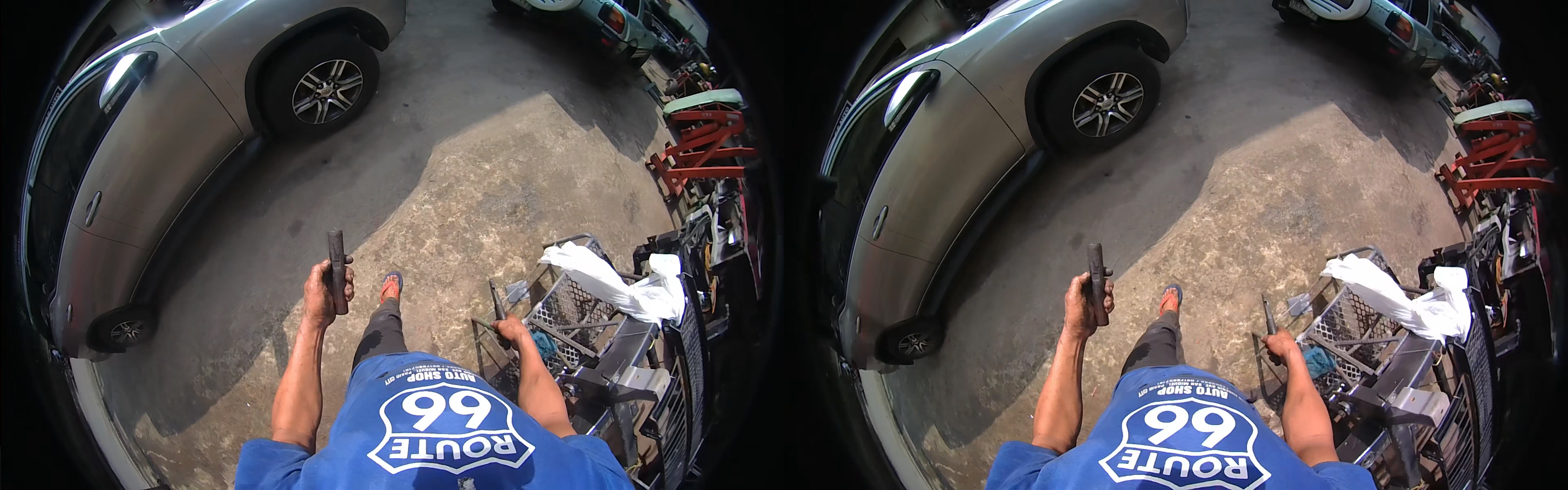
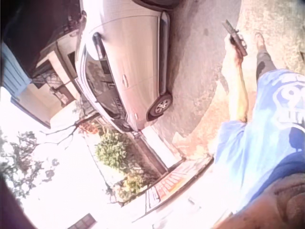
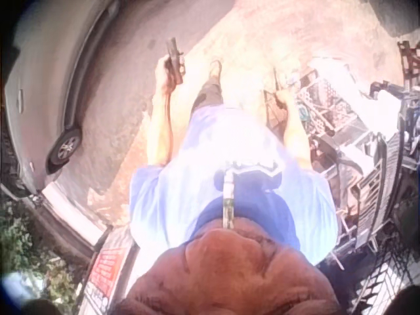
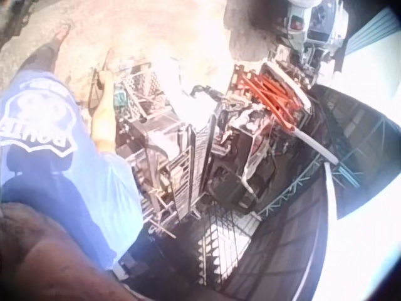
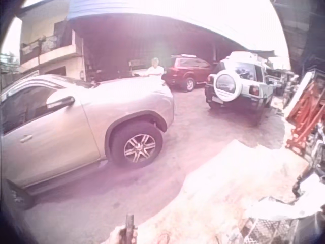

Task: The person washes a metal part at a sink, then walks through an auto repair shop and uses a bench grinder to smooth the metal part. The person holds the part with both hands and rotates it against the grinding wheel.

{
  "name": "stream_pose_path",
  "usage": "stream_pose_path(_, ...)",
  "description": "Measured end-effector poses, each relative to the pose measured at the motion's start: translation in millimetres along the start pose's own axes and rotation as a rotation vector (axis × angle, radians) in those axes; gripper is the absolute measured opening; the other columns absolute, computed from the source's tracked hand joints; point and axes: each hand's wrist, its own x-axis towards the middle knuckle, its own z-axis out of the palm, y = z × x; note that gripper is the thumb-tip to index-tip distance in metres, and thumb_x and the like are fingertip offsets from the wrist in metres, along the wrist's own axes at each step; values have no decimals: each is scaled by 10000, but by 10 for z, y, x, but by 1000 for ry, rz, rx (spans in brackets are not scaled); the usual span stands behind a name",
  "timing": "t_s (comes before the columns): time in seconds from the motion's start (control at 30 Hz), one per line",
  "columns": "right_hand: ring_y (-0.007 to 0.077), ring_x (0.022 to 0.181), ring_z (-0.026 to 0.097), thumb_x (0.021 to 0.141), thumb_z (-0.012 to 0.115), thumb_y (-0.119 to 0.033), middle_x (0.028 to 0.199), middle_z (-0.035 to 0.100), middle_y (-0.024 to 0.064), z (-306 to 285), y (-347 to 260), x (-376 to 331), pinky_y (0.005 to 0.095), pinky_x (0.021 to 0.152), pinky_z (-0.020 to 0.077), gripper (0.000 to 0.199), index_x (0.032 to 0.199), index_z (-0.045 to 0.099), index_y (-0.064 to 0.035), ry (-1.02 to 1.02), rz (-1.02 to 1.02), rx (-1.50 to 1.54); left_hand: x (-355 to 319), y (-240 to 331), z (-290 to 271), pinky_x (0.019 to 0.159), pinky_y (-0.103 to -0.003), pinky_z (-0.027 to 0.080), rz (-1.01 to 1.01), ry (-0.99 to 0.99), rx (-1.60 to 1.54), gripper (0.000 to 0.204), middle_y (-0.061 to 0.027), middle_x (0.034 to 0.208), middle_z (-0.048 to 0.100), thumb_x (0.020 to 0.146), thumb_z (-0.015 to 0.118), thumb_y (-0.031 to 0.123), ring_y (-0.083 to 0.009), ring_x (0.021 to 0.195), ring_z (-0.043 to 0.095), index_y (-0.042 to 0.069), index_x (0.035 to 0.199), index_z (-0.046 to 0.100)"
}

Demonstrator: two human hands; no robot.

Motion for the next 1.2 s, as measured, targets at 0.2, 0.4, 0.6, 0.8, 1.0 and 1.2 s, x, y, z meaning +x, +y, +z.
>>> stream_pose_path(0.2,322,910,729,830,773,-354,998,745,224,-525,-647,521,410,786,563,468,1083,744,39,82,273,-457,2577,689,1591,492,-261,444,77,-191,353,353,-20,713,567,976,643,389,-97,535,522,45,996,566)
stream_pose_path(0.4,303,853,725,875,698,-324,961,741,187,-748,-218,1440,426,737,563,408,1039,730,49,-145,214,-170,5066,861,3066,522,-258,398,359,-247,820,317,50,618,507,838,854,160,-57,567,458,63,734,570)
stream_pose_path(0.6,267,688,681,915,677,-258,837,713,168,-2312,-1725,2224,414,598,532,332,973,704,68,-140,-125,-489,6951,1204,4639,521,-258,416,390,-243,815,303,41,614,530,841,844,130,-58,571,484,67,729,570)
stream_pose_path(0.8,242,510,590,875,724,-137,733,647,150,-4790,-4669,3847,413,432,435,271,1036,621,55,186,457,194,9038,1551,5881,484,-285,434,-44,-349,113,347,-20,663,517,953,667,404,-127,538,510,75,978,559)
stream_pose_path(1.0,234,559,606,869,728,-149,786,658,156,-6507,-6657,5153,411,455,442,374,1123,571,77,409,283,242,11279,1811,6933,592,-332,528,-320,-348,-292,833,-61,783,580,883,509,807,-217,733,614,25,1162,579)
stream_pose_path(1.2,250,563,608,878,726,-143,736,640,142,-7266,-7909,5967,418,462,454,234,977,625,44,190,460,221,13164,2233,7818,700,-442,644,-460,-404,-551,893,-106,907,675,867,545,792,-279,880,709,-5,1270,561)
